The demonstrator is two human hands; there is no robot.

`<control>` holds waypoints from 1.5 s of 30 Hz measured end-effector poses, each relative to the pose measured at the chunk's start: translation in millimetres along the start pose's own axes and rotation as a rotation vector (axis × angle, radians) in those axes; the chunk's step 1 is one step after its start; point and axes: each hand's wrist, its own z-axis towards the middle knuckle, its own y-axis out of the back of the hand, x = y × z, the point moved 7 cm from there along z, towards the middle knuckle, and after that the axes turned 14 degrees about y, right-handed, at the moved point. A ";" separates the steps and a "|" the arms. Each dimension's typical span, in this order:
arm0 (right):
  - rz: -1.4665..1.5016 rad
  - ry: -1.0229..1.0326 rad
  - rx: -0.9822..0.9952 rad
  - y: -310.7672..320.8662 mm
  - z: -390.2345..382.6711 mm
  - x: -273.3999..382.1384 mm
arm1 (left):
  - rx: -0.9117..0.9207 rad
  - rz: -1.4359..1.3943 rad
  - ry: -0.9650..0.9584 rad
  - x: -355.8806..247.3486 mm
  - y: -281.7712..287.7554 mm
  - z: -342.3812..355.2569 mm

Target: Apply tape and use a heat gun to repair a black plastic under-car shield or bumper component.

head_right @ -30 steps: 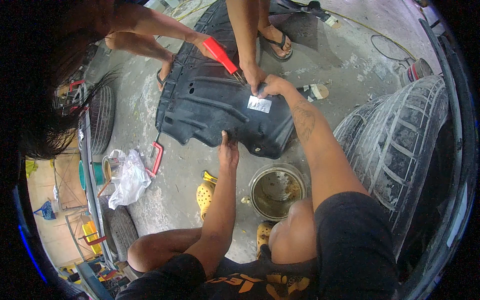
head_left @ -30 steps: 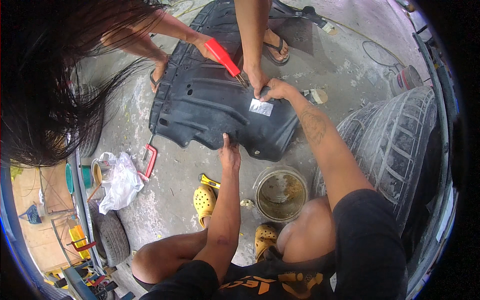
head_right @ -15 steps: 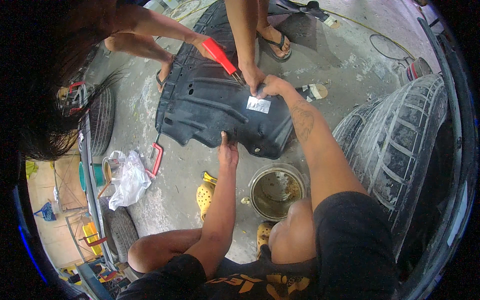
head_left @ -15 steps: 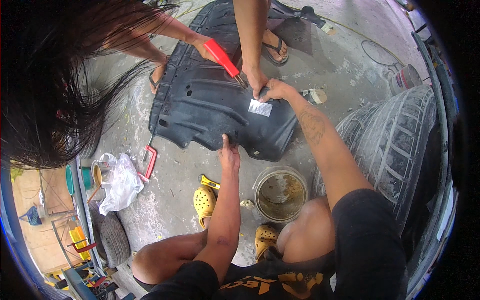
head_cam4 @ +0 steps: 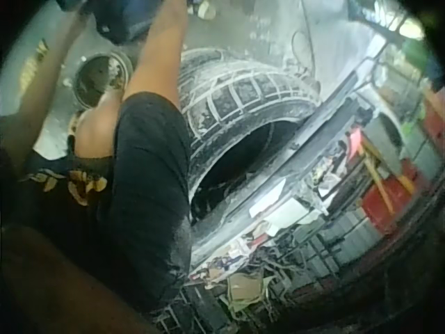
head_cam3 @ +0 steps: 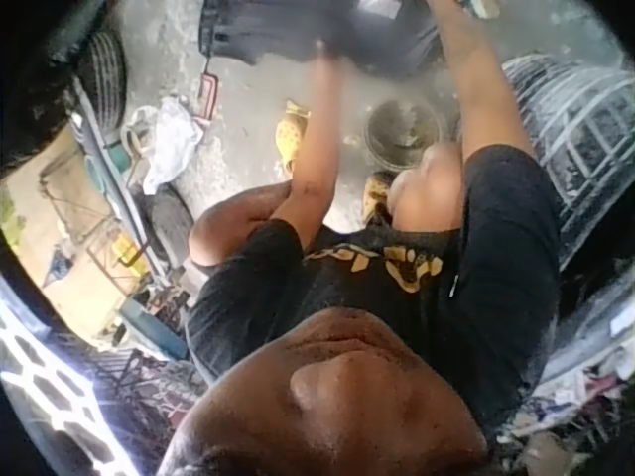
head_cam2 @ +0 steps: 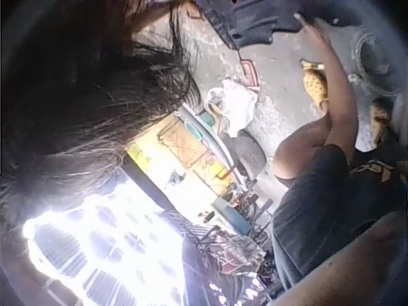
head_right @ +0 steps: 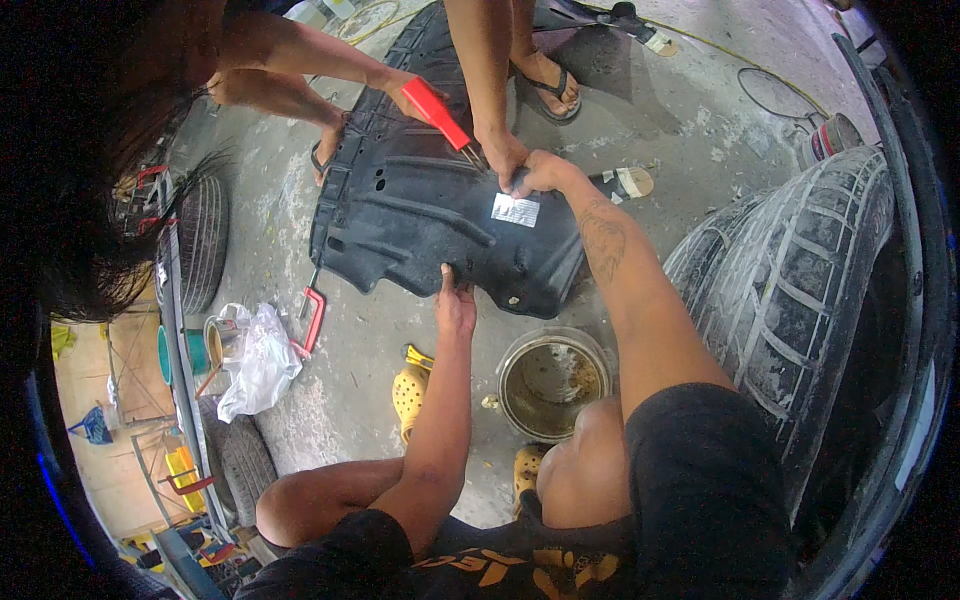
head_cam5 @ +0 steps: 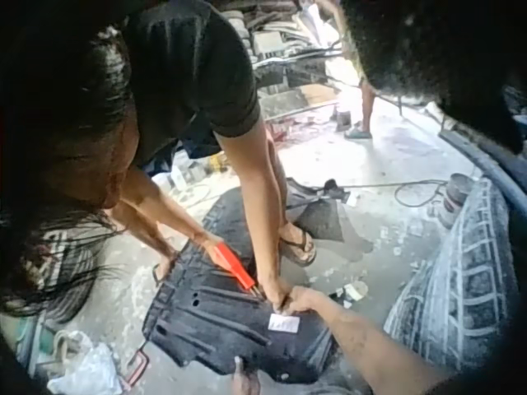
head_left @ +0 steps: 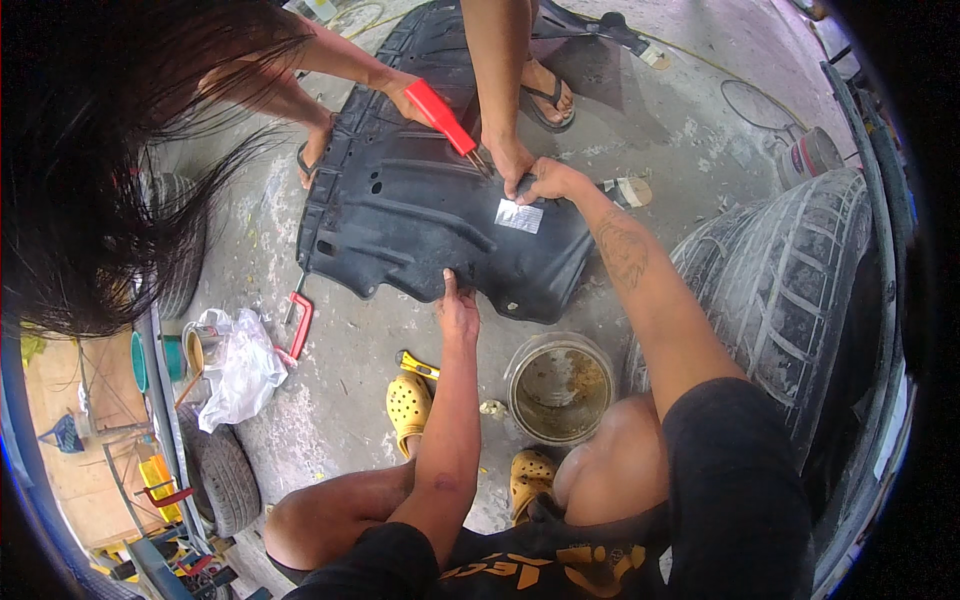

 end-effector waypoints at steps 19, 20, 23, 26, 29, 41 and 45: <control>-0.038 0.037 -0.064 4.4 -0.8 -0.3 | -0.009 0.008 0.001 -0.1 -2.8 -2.0; -0.040 0.090 -0.079 5.0 -1.8 6.6 | -0.010 0.005 -0.002 -0.5 -1.7 -2.0; -0.030 0.002 -0.014 4.5 -3.3 8.4 | -0.026 0.011 0.000 -1.5 1.0 -1.8; -0.023 0.017 -0.019 4.1 -2.1 5.9 | -0.005 0.007 -0.015 -1.2 -1.9 -2.3; -0.047 0.018 -0.018 3.7 -0.5 2.6 | 0.005 0.006 -0.005 0.2 -1.8 -1.2; -0.080 0.008 -0.013 -0.9 12.2 -15.1 | 0.021 -0.015 0.008 0.5 -1.9 0.6; -0.046 -0.030 0.031 -3.7 15.2 -16.8 | 0.016 -0.016 0.004 0.4 -1.5 1.7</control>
